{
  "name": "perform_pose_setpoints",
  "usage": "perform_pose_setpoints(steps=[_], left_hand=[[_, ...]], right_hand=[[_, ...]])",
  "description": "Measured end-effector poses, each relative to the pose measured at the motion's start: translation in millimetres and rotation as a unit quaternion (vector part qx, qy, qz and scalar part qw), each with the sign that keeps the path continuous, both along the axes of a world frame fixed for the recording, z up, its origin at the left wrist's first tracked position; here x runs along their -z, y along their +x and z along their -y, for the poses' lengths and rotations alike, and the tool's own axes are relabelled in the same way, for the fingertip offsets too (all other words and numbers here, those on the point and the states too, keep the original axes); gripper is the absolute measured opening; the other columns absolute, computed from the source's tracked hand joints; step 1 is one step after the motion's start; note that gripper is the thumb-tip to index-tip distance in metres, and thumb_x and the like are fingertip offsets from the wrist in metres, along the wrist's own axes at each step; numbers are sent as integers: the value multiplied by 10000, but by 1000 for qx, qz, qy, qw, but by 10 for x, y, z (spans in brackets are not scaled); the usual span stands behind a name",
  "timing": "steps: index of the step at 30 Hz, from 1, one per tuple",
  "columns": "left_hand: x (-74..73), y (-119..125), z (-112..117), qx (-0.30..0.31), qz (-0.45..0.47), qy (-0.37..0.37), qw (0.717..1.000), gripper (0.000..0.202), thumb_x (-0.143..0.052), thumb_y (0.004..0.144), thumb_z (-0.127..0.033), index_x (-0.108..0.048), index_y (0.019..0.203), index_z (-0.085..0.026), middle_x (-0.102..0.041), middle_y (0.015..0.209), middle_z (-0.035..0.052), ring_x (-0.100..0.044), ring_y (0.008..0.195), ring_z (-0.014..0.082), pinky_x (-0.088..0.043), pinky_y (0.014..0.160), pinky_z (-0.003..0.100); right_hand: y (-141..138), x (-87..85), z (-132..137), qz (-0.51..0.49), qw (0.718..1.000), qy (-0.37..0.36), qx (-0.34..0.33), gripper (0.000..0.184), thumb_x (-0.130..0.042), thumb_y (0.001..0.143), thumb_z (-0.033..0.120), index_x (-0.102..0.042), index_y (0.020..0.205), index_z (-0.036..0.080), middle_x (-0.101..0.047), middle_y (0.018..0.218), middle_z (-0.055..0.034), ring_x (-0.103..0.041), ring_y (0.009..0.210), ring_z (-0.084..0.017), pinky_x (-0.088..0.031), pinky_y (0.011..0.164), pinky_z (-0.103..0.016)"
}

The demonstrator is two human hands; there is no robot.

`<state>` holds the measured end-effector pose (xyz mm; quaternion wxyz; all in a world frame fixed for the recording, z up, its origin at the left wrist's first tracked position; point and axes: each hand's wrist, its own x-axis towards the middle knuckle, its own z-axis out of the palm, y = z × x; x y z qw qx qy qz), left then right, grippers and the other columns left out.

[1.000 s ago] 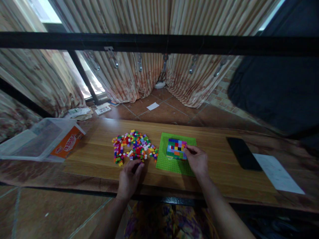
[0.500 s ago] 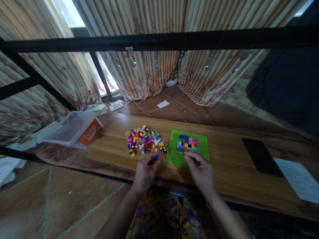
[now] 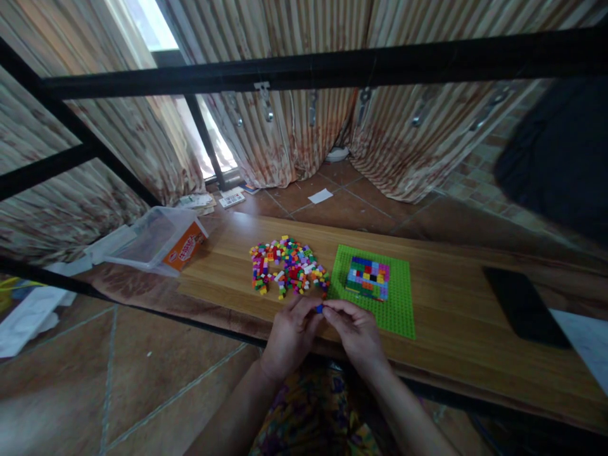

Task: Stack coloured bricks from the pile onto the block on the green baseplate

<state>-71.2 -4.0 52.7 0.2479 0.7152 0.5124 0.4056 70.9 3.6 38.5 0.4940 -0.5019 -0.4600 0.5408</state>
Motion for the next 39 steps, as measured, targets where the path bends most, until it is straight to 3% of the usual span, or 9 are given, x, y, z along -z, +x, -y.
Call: perform_pose_setpoints(steps=[4,8,13,18,20,23,30,35,39], left_hand=[[21,-35,3,30,44,-36,998,134,-586,868,-213,-669,974,-210,-678,908,25,-635,847,127,-500,771,235],[169,-107,-4,-15,216,-143,966,141,-665,809,-257,-691,934,-197,-688,866,16,-633,799,129,-500,747,245],[276,-179,14,-29,432,-297,851,292,-773,693,-283,-690,948,-169,-660,735,-8,-590,632,91,-486,652,235],[270,-152,-7,-65,496,-313,808,352,-798,656,-269,-703,979,-166,-678,789,8,-606,667,95,-493,680,245],[285,-130,-31,-86,479,-299,821,350,-802,645,-271,-706,965,-166,-680,784,1,-611,677,105,-505,697,258],[321,-74,-61,-110,405,-254,871,309,-780,667,-289,-708,943,-169,-707,830,14,-642,761,139,-520,759,277],[300,252,-116,-38,195,-144,969,232,-626,821,-276,-687,1033,-203,-725,958,44,-676,874,159,-537,826,289],[258,614,-268,21,126,-79,989,256,-533,846,-181,-682,1051,-216,-729,984,36,-677,903,145,-533,853,276],[287,860,-369,50,121,-105,986,388,-553,836,-204,-594,1220,-231,-706,1043,33,-669,883,144,-546,802,274]], right_hand=[[6,15,-17,-49,997,-54,-17,194,-746,685,387,-749,758,207,-657,625,10,-556,603,-121,-450,630,-258],[-10,95,-89,-81,992,-100,-13,269,-738,671,434,-744,801,198,-664,643,-3,-529,552,-116,-433,564,-259],[-92,241,-268,184,982,38,-10,160,-620,780,312,-738,810,209,-717,794,-52,-634,733,-192,-489,738,-336],[-197,290,-388,355,922,152,-24,274,-496,817,115,-725,932,211,-717,953,-75,-649,903,-206,-481,862,-335],[-199,264,-372,342,929,142,-8,274,-512,824,130,-710,998,205,-720,988,-73,-659,905,-202,-488,861,-328],[-144,206,-280,271,958,95,-7,191,-550,861,268,-713,942,210,-733,895,-47,-673,794,-190,-509,753,-300],[183,65,-90,206,976,72,0,190,-599,835,359,-718,849,212,-719,826,-30,-654,756,-181,-487,699,-281],[526,-75,-138,224,972,67,28,187,-609,831,371,-714,848,217,-720,862,-30,-656,807,-187,-487,743,-290],[871,-158,-321,320,940,114,37,221,-548,872,371,-707,875,218,-701,874,-34,-646,800,-183,-478,743,-294]])
